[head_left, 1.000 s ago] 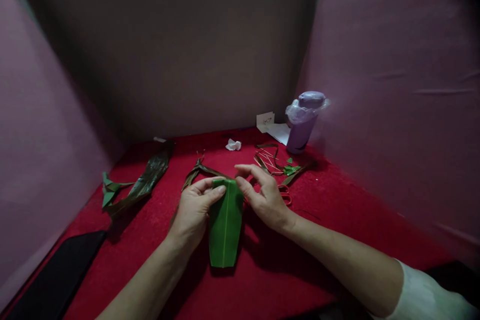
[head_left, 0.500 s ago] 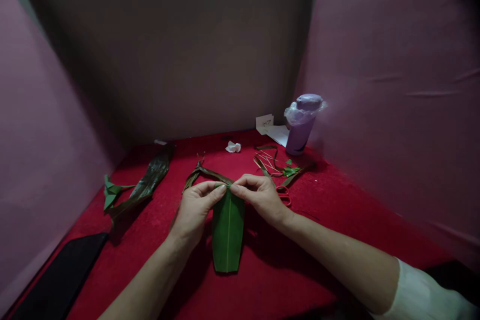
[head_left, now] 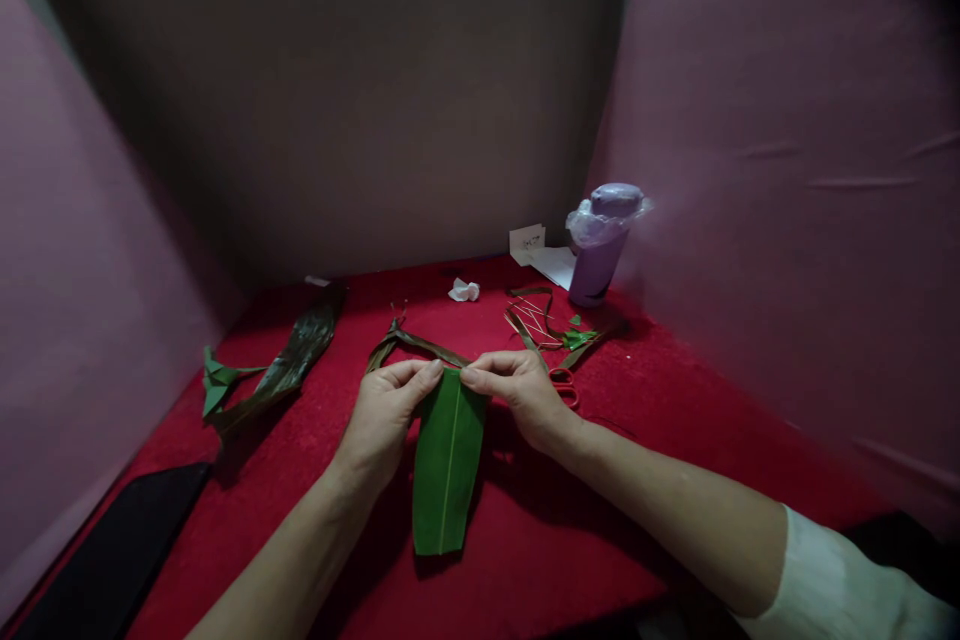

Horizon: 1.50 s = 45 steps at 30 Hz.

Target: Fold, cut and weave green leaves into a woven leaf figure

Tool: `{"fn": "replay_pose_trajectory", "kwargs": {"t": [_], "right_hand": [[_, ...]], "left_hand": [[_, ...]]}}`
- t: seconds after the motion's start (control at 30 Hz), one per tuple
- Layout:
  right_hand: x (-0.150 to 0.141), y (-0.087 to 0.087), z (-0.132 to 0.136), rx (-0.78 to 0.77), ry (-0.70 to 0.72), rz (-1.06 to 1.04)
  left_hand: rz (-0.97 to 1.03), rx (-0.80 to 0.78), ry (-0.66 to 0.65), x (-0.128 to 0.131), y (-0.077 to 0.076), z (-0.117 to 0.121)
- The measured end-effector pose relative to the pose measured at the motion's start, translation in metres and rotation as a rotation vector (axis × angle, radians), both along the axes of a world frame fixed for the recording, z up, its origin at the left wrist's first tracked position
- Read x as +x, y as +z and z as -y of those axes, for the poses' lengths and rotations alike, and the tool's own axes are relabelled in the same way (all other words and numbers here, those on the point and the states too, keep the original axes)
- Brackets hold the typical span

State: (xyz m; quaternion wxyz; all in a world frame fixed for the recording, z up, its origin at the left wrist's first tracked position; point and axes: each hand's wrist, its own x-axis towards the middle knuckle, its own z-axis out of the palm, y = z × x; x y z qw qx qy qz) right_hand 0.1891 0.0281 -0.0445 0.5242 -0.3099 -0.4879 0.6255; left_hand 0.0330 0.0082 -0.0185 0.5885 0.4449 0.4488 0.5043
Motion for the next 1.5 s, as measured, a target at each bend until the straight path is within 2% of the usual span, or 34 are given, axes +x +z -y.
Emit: {"fn": "replay_pose_trajectory", "kwargs": {"t": [0.17,0.37,0.53,0.6,0.63,0.7,0.73,0.87,0.97,1.07,1.23,1.3,1.4,1.47,1.5], "right_hand": [[0.001,0.002,-0.001,-0.024,-0.027,-0.006],[0.001,0.001,-0.003,0.003,-0.128,0.018],[0.004,0.006,-0.009,0.047,-0.117,0.092],[0.017,0.017,-0.015,0.106,-0.087,0.222],[0.028,0.022,-0.018,0.199,-0.083,0.403],[0.053,0.032,-0.019,0.402,-0.198,0.966],[0.066,0.035,-0.018,0.424,-0.203,1.078],[0.099,0.025,-0.001,0.491,-0.118,1.380],[0.100,0.013,0.007,0.540,-0.084,1.572],[0.094,0.015,0.005,0.577,-0.046,1.689],[0.110,0.048,0.007,0.625,0.019,1.709],[0.118,0.055,0.012,0.566,0.028,1.620],[0.120,0.050,0.022,0.390,0.052,1.302],[0.112,0.036,0.028,0.328,0.075,1.137],[0.106,0.027,0.030,0.344,0.050,1.116]], "left_hand": [[0.004,-0.013,0.009,0.000,-0.003,-0.002],[-0.023,-0.074,-0.144,0.000,-0.006,0.001],[-0.039,-0.110,-0.075,-0.001,-0.001,0.002],[-0.029,-0.121,-0.036,-0.002,0.003,0.002],[-0.020,-0.120,-0.018,-0.002,0.005,0.001],[0.001,-0.103,0.010,-0.004,0.010,0.000],[0.013,-0.093,0.020,-0.005,0.012,0.000],[0.083,-0.069,0.013,-0.011,0.017,-0.002],[0.169,-0.064,-0.070,-0.016,0.016,-0.003],[0.281,-0.100,-0.170,-0.019,0.012,-0.003],[0.418,-0.142,-0.192,-0.019,0.009,-0.002],[0.421,-0.118,-0.166,-0.020,0.008,-0.002],[0.419,-0.104,-0.139,-0.022,0.006,-0.003],[0.414,-0.115,-0.127,-0.024,0.005,-0.004],[0.413,-0.126,-0.120,-0.024,0.005,-0.004]]}}
